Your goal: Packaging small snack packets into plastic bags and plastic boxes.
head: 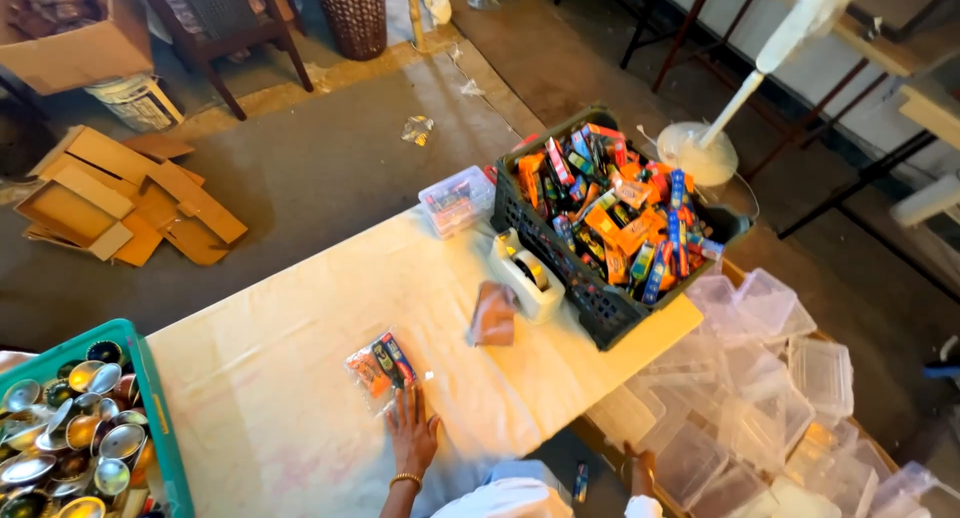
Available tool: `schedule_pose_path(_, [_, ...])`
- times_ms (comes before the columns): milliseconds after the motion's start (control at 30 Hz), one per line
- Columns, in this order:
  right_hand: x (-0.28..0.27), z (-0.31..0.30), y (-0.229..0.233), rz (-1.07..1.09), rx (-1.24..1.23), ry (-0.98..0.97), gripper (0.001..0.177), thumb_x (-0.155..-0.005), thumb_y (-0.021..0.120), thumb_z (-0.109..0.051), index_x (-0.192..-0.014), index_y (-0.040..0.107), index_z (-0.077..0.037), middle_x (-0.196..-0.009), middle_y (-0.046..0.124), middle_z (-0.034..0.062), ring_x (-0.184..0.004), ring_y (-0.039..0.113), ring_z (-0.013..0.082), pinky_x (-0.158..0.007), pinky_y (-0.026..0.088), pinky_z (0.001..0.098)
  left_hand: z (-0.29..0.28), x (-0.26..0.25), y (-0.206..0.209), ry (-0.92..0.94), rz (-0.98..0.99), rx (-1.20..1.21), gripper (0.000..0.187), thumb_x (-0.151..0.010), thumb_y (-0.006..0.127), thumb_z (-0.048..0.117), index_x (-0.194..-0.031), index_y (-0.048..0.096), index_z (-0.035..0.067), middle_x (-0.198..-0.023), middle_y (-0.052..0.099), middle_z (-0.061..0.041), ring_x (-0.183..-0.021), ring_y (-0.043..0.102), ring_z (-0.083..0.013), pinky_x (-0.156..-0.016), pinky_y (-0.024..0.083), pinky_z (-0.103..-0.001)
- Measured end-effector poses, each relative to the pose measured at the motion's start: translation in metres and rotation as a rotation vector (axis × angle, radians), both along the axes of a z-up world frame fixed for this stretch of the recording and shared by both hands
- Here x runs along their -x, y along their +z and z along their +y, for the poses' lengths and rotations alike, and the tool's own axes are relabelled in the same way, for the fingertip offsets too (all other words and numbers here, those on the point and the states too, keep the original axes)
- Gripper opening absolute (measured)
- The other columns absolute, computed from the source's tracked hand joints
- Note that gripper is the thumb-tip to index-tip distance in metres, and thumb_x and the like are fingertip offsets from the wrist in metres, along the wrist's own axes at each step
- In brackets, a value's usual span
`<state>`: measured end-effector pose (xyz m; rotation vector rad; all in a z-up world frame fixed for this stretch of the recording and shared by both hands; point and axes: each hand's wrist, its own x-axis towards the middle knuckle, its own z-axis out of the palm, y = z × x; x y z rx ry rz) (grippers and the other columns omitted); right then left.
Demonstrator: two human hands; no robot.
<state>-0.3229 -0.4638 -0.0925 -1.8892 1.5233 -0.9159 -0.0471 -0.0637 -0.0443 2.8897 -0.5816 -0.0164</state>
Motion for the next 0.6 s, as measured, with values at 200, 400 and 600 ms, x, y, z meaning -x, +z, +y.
schedule_pose_path(200, [-0.051, -0.031, 0.070, -0.109, -0.051, 0.184, 0.047, -0.093, 0.071, -0.017, -0.136, 0.058, -0.003, -0.127, 0.068, 0.0191, -0.108, 0.070, 0.0280, -0.089, 0.059, 0.0398, 0.000, -0.004, -0.006, 0.025, 0.050, 0.013, 0.079, -0.097, 0.050, 0.049, -0.159, 0.017, 0.013, -0.168, 0.006, -0.007, -0.156, 0.005, -0.0322, -0.120, 0.015, -0.061])
schedule_pose_path(400, [-0.097, -0.025, 0.118, -0.179, -0.162, 0.372, 0.053, -0.093, 0.072, -0.019, -0.140, 0.054, -0.004, -0.127, 0.067, 0.0191, -0.107, 0.069, 0.0279, -0.087, 0.060, 0.0402, 0.000, -0.003, 0.010, 0.043, 0.266, -0.039, 0.083, -0.099, 0.055, 0.048, -0.161, 0.012, 0.014, -0.170, 0.001, -0.006, -0.157, 0.001, -0.0294, -0.123, 0.011, -0.060])
schedule_pose_path(600, [-0.109, -0.008, 0.199, -0.234, -0.292, 0.528, 0.058, -0.092, 0.072, -0.021, -0.144, 0.050, -0.006, -0.128, 0.065, 0.0191, -0.105, 0.068, 0.0277, -0.085, 0.061, 0.0406, -0.001, -0.001, 0.013, 0.018, 0.250, 0.054, 0.082, -0.098, 0.061, 0.044, -0.159, 0.018, 0.011, -0.169, 0.002, -0.005, -0.156, -0.001, -0.0310, -0.122, 0.011, -0.062])
